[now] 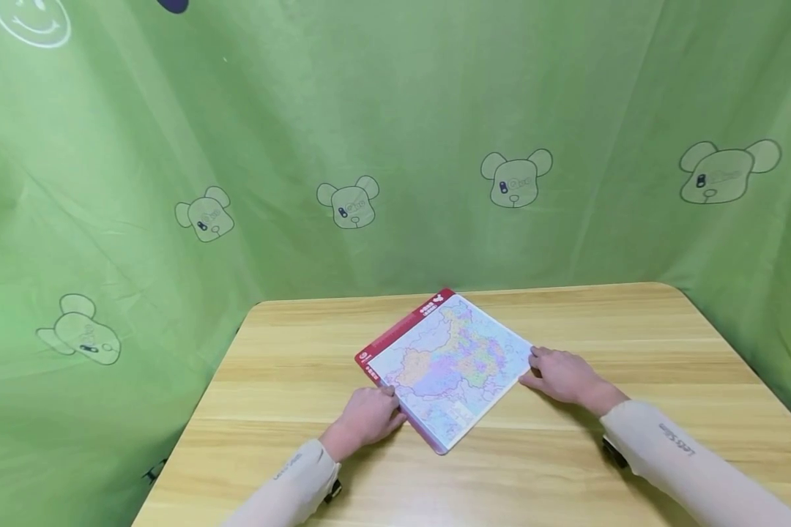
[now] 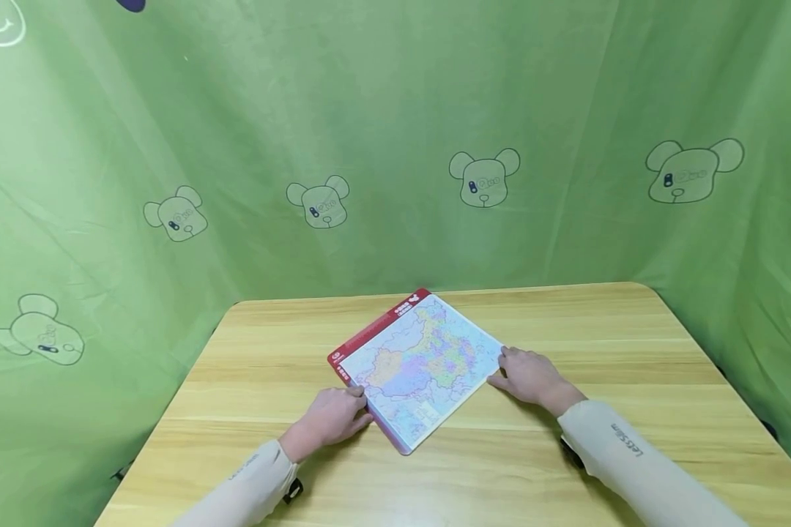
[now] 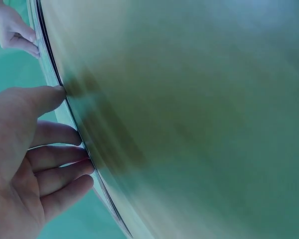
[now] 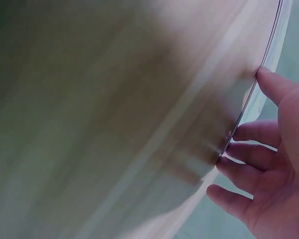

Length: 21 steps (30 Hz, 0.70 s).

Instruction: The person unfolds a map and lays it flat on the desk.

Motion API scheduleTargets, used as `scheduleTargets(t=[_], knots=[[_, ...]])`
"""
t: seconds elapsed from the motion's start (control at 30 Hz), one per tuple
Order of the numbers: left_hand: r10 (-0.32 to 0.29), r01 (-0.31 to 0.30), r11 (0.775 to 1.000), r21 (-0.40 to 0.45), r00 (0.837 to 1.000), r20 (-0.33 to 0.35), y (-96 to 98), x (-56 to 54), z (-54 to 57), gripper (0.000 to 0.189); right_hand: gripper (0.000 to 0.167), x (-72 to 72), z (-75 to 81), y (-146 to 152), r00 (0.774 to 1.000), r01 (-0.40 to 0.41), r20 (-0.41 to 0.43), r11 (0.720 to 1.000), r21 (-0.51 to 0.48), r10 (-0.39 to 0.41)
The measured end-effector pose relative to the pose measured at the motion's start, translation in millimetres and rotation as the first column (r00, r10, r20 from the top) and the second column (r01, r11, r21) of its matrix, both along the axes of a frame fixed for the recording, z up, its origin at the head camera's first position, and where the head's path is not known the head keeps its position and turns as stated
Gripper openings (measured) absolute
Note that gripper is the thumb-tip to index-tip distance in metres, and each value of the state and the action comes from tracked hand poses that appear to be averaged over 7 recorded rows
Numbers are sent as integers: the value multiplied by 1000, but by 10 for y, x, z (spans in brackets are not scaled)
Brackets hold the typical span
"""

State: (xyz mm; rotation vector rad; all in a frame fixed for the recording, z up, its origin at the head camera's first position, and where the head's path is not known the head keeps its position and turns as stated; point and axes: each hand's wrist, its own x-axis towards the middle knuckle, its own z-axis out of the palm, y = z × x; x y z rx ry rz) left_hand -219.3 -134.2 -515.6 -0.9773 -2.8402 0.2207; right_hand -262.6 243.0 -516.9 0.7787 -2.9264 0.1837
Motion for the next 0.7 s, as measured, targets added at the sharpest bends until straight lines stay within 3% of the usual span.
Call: scheduleTargets(t=[0.3, 0.47, 0.7], knots=[[-59, 58, 998, -29, 997, -41, -45, -4, -41, 32, 35, 26, 33, -67, 999, 43, 12, 999, 23, -43], [-78, 78, 997, 6, 997, 12, -87, -28, 16, 30, 35, 14, 21, -50, 998, 57, 35, 998, 14, -58], [-35, 34, 999, 18, 995, 95, -235, -196, 109, 50, 59, 15, 10, -63, 991, 92, 96, 996, 11, -93]])
